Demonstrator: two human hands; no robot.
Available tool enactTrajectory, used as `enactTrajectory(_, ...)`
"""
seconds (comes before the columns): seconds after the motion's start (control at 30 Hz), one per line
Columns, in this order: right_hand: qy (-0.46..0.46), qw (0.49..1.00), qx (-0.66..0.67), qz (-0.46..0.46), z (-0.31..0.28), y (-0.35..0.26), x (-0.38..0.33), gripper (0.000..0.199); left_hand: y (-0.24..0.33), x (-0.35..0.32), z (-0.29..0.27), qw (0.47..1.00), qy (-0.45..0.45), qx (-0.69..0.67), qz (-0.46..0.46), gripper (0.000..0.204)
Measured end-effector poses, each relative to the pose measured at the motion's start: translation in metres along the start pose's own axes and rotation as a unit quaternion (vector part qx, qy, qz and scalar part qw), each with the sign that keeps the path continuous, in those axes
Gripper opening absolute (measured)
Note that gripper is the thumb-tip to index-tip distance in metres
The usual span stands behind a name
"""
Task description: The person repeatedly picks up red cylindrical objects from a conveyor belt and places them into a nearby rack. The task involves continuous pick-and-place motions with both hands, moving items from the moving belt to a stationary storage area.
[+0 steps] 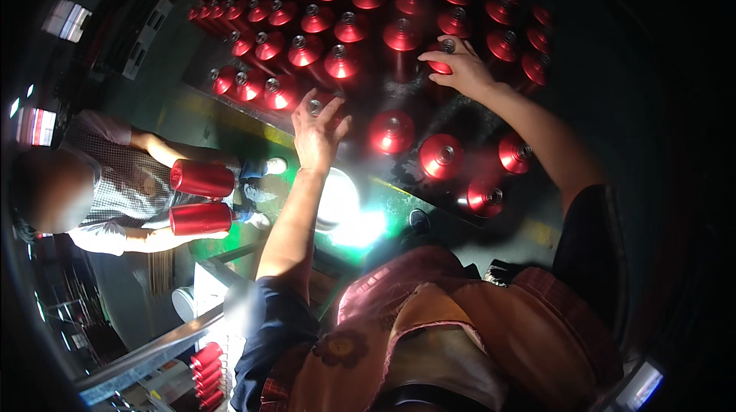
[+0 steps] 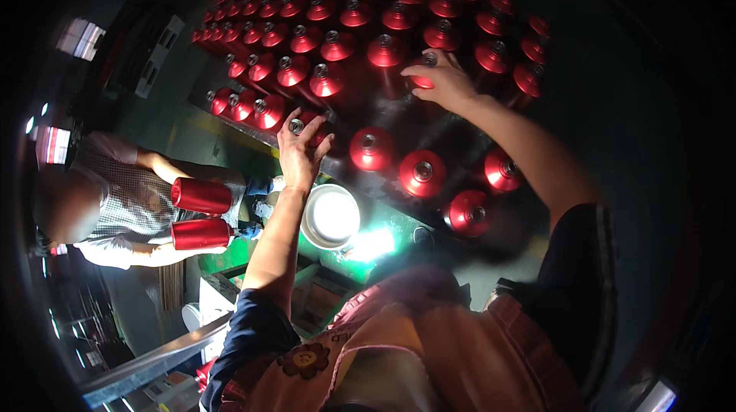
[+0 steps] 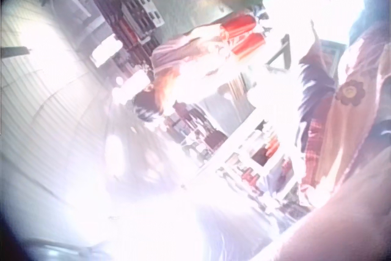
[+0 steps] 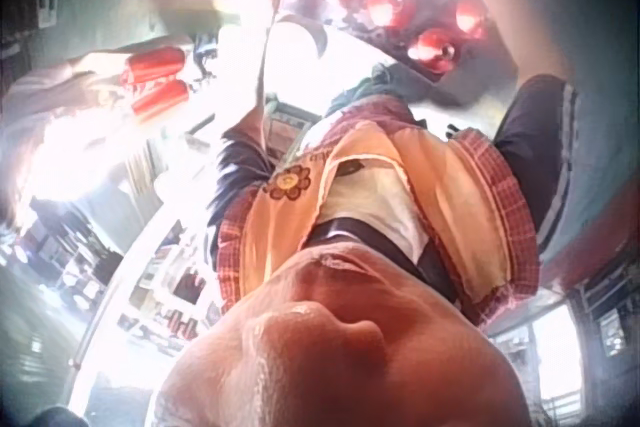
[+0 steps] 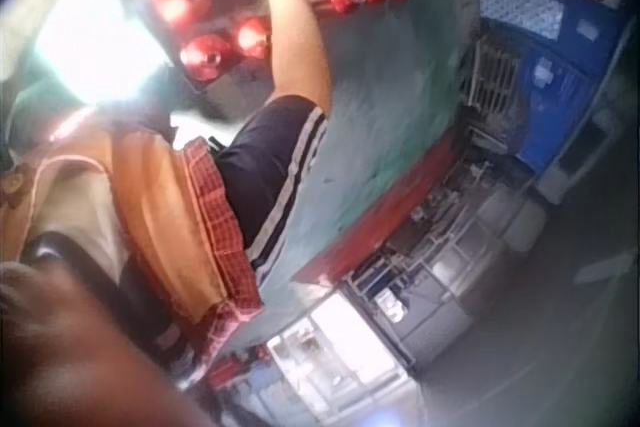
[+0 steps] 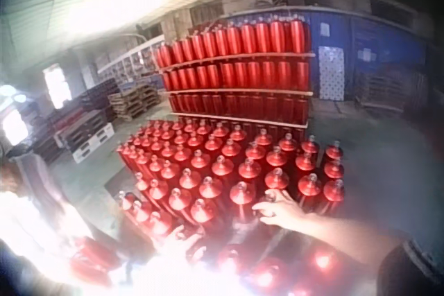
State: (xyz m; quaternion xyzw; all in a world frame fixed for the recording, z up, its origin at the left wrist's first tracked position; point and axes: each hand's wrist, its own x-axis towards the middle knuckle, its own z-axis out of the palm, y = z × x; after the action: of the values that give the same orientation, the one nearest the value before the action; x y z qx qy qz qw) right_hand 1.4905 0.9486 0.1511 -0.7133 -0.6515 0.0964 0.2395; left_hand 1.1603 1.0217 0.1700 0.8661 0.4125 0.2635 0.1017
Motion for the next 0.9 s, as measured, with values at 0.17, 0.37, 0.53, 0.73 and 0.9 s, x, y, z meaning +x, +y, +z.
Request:
enactTrajectory(0.17,0.092,0.993,0.047,-0.062,-0.084,-0.039,-0.023,0.045,-0.013,-0.044,-0.066,0.992,0.072,-0.100,0.010,0.042)
enactTrajectory(0.37,0.146,0.854,0.497,-0.048,-0.158,-0.122,-0.069,0.045,-0.070,-0.140,-0.151,0.827,0.151,-0.505,-0.193,0.053)
enactTrajectory(0.53,-0.060,0.608,0.790,0.056,-0.054,-0.243,-0.088,0.049,-0.148,-0.228,-0.119,0.590,0.005,-0.773,-0.234,0.038)
enactTrajectory(0.73,-0.233,0.329,0.879,0.254,0.148,-0.353,-0.110,0.051,-0.249,-0.319,-0.046,0.217,0.084,-0.890,-0.392,0.039)
enactTrajectory(0.9,-0.244,0.197,0.895,0.315,0.245,-0.392,-0.104,0.047,-0.314,-0.343,-0.021,0.144,0.094,-0.878,-0.447,0.039)
